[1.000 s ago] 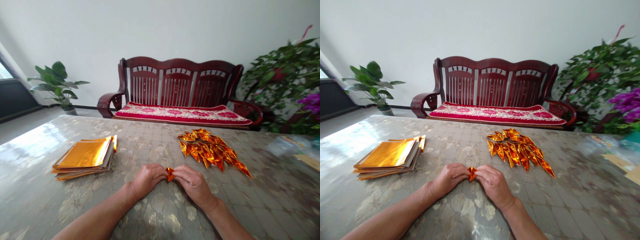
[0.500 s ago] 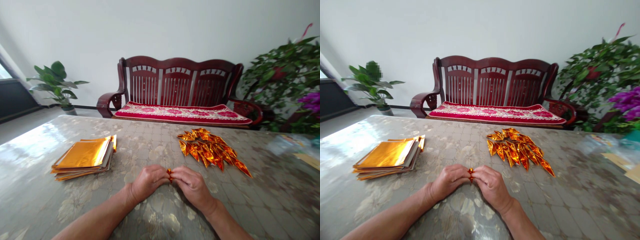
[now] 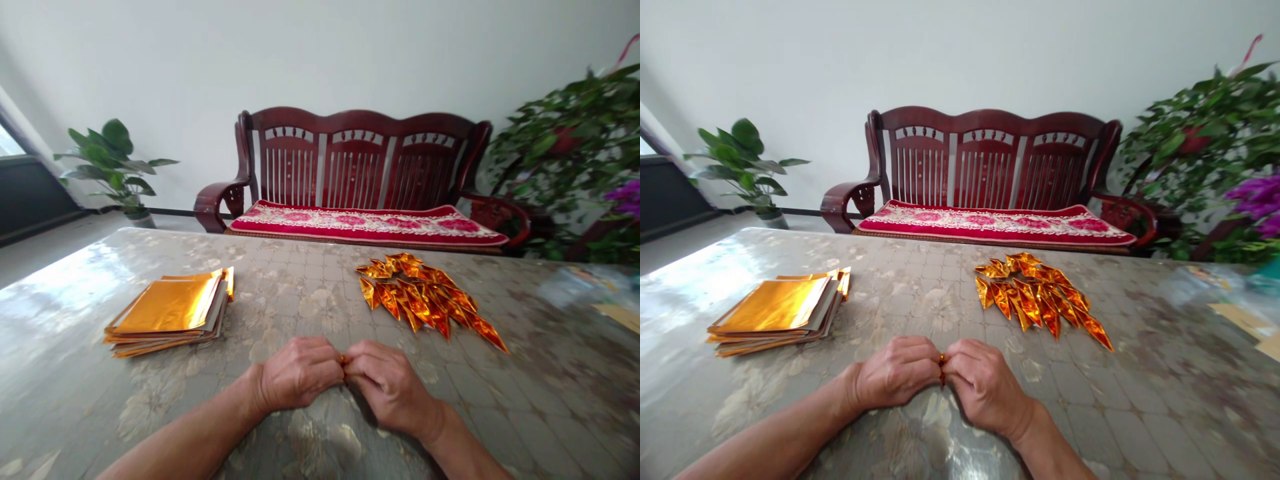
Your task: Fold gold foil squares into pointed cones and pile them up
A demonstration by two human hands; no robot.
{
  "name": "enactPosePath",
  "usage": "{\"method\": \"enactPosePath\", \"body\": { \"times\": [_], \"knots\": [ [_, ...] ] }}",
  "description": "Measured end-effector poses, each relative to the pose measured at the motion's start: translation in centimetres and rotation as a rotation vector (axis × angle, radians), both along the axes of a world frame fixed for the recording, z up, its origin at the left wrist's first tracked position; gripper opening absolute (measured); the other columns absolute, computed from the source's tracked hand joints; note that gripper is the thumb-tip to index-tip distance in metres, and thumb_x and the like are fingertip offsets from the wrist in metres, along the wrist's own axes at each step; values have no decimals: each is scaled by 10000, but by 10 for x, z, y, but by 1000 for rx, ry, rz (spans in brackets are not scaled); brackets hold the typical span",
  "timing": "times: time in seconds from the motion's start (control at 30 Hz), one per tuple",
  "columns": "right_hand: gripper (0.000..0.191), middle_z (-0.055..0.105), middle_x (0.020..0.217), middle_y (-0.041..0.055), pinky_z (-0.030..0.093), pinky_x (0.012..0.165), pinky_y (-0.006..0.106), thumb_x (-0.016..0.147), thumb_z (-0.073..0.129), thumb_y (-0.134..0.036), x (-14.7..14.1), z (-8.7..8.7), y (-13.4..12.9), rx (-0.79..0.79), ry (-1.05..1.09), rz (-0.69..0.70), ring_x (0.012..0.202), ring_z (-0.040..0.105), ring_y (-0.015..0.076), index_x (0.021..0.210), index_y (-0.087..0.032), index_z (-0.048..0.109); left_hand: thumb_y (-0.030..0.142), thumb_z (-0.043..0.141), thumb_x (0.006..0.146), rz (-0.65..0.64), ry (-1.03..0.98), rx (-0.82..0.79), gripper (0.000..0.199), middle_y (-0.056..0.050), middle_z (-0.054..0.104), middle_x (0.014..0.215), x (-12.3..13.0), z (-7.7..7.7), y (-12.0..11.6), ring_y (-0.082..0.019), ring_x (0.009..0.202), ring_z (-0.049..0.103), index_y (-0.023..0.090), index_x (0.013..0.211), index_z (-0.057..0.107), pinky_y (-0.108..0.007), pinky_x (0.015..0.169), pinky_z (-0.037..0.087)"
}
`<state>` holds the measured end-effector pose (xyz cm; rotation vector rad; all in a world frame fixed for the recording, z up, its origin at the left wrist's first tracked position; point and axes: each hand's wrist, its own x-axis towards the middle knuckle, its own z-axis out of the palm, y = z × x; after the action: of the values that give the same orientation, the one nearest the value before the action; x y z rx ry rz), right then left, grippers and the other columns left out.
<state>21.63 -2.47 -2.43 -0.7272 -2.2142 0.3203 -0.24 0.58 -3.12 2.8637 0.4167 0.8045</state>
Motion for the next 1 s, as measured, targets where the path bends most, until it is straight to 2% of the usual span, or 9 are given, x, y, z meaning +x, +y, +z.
{"method": "enactPosePath", "body": {
  "times": [0.13,0.23,0.37,0.47,0.7,0.83,0.93,1.0],
  "knots": [
    [222,659,808,42,495,691,266,933,468,-100,2,0,-3,27,-87,20,743,611,153,810,-211,615,145,339,972,-60,35,53,281,-52,628,772,2,0,-3,-169,723,595,196,861,591,-274,702,482],
    [237,655,808,42,497,695,266,946,456,-105,2,-2,0,23,-103,-5,749,613,154,802,-210,613,164,331,988,-22,41,53,303,-44,621,746,6,-2,-1,-161,696,582,194,844,596,-262,689,474],
    [200,675,887,46,518,750,272,963,479,-124,4,-8,8,17,-52,-99,822,635,159,927,-212,655,235,387,1023,126,-41,-46,288,-40,672,820,7,-4,4,-143,750,618,189,867,624,-228,728,476],
    [144,696,936,49,525,772,286,950,557,-152,10,-13,13,54,-41,-136,856,648,169,989,-219,679,255,455,1015,168,-137,-109,225,-48,710,896,3,-5,8,-141,810,654,189,933,653,-219,774,490],
    [117,709,874,39,536,712,273,941,597,-182,19,-17,20,74,-15,-207,785,668,161,951,-221,707,206,489,990,275,-169,-233,196,-44,716,854,-1,-8,13,-146,785,672,180,934,674,-222,746,501],
    [130,713,876,43,547,705,271,945,594,-203,16,-17,23,38,-17,-200,790,676,165,948,-222,722,222,497,993,278,-175,-313,190,-41,720,892,-1,-11,16,-145,829,675,188,951,679,-221,782,504],
    [165,730,951,43,564,766,280,930,612,-194,15,-19,22,-14,-7,-176,853,690,170,1043,-243,721,234,486,1003,272,-204,-378,192,-31,719,939,-2,-15,18,-136,869,671,202,978,674,-210,810,500],
    [258,737,1023,41,568,832,292,908,623,-163,16,-21,21,-32,6,-173,917,696,177,1135,-258,700,237,479,1006,282,-193,-402,197,-22,717,935,-3,-18,19,-132,866,670,208,974,671,-204,806,496]
  ]
}}
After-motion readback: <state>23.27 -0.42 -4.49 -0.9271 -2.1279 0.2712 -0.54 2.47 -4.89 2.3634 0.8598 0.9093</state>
